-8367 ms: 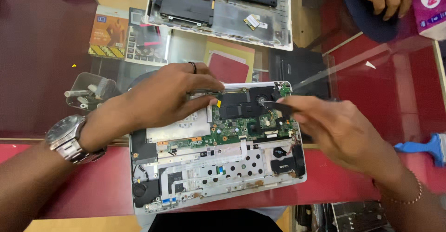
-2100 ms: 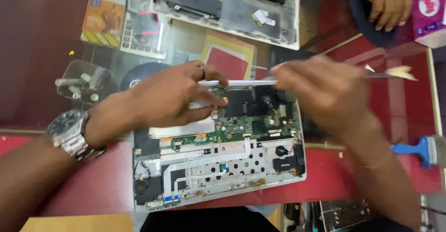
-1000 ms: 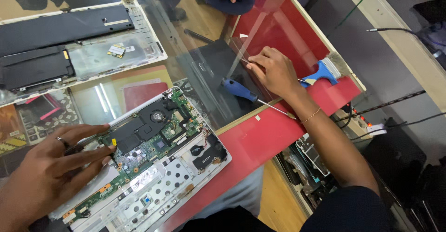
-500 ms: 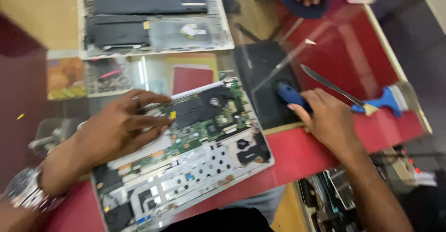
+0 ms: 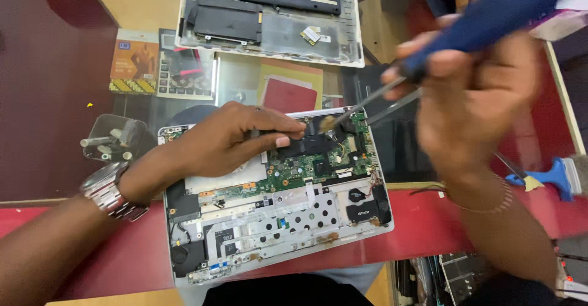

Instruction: The person uses a screwdriver to remove screws from the internal components of a disassembled laptop. They then use a metal spudger to pry and disconnect parts within the laptop chassis.

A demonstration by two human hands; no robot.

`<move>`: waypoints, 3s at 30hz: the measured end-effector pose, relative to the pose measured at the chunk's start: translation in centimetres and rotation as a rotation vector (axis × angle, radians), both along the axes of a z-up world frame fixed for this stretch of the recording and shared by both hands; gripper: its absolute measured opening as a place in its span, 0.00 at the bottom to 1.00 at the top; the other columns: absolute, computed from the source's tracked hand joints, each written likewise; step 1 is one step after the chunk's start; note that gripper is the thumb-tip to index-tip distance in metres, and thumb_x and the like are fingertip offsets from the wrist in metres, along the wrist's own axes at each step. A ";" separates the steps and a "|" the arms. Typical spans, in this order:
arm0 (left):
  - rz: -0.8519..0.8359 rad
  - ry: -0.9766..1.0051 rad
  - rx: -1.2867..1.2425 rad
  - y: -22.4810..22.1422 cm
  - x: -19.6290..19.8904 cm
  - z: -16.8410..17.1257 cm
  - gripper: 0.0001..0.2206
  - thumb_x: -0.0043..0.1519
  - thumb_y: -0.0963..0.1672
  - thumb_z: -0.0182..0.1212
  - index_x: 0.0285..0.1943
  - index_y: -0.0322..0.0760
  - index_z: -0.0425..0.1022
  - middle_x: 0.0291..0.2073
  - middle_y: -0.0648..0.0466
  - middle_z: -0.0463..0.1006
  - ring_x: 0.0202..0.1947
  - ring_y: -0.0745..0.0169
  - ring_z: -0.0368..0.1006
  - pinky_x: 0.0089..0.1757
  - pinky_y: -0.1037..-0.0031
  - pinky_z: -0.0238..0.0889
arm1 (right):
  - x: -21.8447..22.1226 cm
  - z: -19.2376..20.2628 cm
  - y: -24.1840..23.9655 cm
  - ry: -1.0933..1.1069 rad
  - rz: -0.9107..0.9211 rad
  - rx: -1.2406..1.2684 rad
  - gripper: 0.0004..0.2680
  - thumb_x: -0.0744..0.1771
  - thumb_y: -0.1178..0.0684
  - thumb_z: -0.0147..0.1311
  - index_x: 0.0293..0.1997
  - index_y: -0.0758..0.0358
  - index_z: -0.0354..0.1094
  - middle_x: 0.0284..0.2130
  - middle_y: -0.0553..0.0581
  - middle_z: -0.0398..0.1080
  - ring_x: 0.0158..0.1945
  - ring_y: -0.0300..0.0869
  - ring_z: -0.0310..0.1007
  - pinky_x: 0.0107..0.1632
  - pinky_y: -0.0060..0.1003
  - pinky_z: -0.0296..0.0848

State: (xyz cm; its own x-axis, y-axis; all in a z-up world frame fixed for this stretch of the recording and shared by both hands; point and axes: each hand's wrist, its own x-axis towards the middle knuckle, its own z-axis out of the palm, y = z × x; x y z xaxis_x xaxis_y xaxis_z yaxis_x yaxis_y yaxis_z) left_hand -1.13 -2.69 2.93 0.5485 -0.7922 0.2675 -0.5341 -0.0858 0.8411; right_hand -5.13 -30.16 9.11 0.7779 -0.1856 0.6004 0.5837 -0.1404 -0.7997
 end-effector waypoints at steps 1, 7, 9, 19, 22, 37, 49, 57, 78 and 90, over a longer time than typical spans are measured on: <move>0.006 0.014 -0.049 0.0 0.1 -0.2 0.15 0.66 0.45 0.56 0.60 0.38 0.76 0.54 0.48 0.82 0.56 0.51 0.81 0.53 0.62 0.78 | 0.3 -0.1 1.4 0.048 0.016 -0.060 0.17 0.70 0.44 0.60 0.55 0.65 0.58 0.40 0.67 0.71 0.37 0.52 0.78 0.34 0.44 0.83; 0.110 0.005 -0.059 -0.3 0.5 -0.9 0.11 0.63 0.45 0.64 0.53 0.42 0.82 0.48 0.52 0.86 0.28 0.68 0.75 0.32 0.76 0.66 | 0.4 -0.9 5.2 0.115 0.099 -0.114 0.18 0.69 0.45 0.56 0.49 0.73 0.54 0.37 0.71 0.72 0.30 0.53 0.79 0.28 0.38 0.81; 0.165 -0.013 -0.070 -0.4 0.5 -1.3 0.15 0.62 0.46 0.66 0.57 0.42 0.80 0.51 0.52 0.84 0.43 0.65 0.84 0.42 0.75 0.76 | 0.0 -1.2 5.6 0.097 0.121 -0.133 0.17 0.69 0.47 0.54 0.49 0.75 0.54 0.38 0.73 0.72 0.32 0.56 0.80 0.30 0.40 0.83; 0.124 0.032 -0.141 -0.2 0.4 -1.7 0.09 0.63 0.43 0.66 0.51 0.42 0.82 0.47 0.51 0.85 0.44 0.62 0.85 0.37 0.78 0.76 | 0.0 -1.4 6.4 0.091 0.135 -0.251 0.17 0.69 0.46 0.53 0.48 0.77 0.58 0.37 0.71 0.72 0.32 0.55 0.81 0.32 0.38 0.85; 0.137 0.005 -0.135 -0.3 0.4 -2.1 0.09 0.63 0.43 0.66 0.51 0.41 0.83 0.46 0.50 0.85 0.41 0.62 0.86 0.33 0.78 0.74 | 0.1 -1.6 6.2 0.092 0.144 -0.242 0.16 0.69 0.47 0.54 0.49 0.76 0.58 0.37 0.71 0.72 0.33 0.55 0.81 0.33 0.38 0.86; 0.164 -0.008 -0.115 -0.4 0.4 -2.2 0.08 0.62 0.43 0.66 0.49 0.40 0.84 0.45 0.50 0.85 0.39 0.63 0.85 0.33 0.78 0.74 | 0.3 -1.6 5.9 0.056 0.157 -0.273 0.15 0.69 0.48 0.54 0.47 0.76 0.58 0.37 0.71 0.72 0.32 0.55 0.81 0.33 0.39 0.86; 0.222 -0.087 -0.095 -0.5 0.2 -2.8 0.06 0.60 0.44 0.70 0.43 0.40 0.85 0.42 0.51 0.86 0.26 0.66 0.83 0.29 0.77 0.76 | 1.0 0.0 4.0 -0.320 0.061 -0.551 0.32 0.69 0.73 0.73 0.72 0.53 0.49 0.59 0.81 0.66 0.59 0.68 0.78 0.57 0.55 0.89; 0.173 -0.013 -0.136 -0.3 0.2 -1.4 0.04 0.58 0.42 0.72 0.40 0.40 0.85 0.40 0.52 0.87 0.46 0.61 0.84 0.42 0.75 0.81 | 0.4 1.3 5.9 -0.377 -0.031 -0.651 0.15 0.72 0.59 0.65 0.63 0.68 0.61 0.52 0.71 0.74 0.49 0.55 0.88 0.38 0.32 0.87; 0.272 -0.273 -0.229 -0.9 -0.6 -1.2 0.05 0.59 0.41 0.74 0.42 0.39 0.85 0.33 0.52 0.86 0.28 0.63 0.84 0.31 0.74 0.78 | 1.2 2.9 5.5 -0.564 0.015 -0.946 0.24 0.68 0.42 0.66 0.53 0.81 0.62 0.43 0.77 0.69 0.47 0.61 0.78 0.44 0.48 0.88; 0.338 -0.270 -0.219 -1.7 -1.0 -1.7 0.09 0.58 0.45 0.76 0.33 0.42 0.78 0.26 0.58 0.83 0.25 0.67 0.77 0.27 0.74 0.67 | 1.5 3.1 6.9 -0.312 0.229 -0.560 0.20 0.73 0.36 0.39 0.52 0.71 0.53 0.54 0.79 0.65 0.48 0.57 0.80 0.49 0.41 0.81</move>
State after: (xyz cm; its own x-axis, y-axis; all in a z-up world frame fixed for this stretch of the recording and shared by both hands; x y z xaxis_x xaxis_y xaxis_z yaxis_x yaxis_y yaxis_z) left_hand -2.11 -4.37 1.26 0.6531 -0.4912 0.5764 -0.7089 -0.1286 0.6935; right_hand -3.68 -23.29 12.20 0.5351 0.3674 0.7608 0.8398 -0.3294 -0.4316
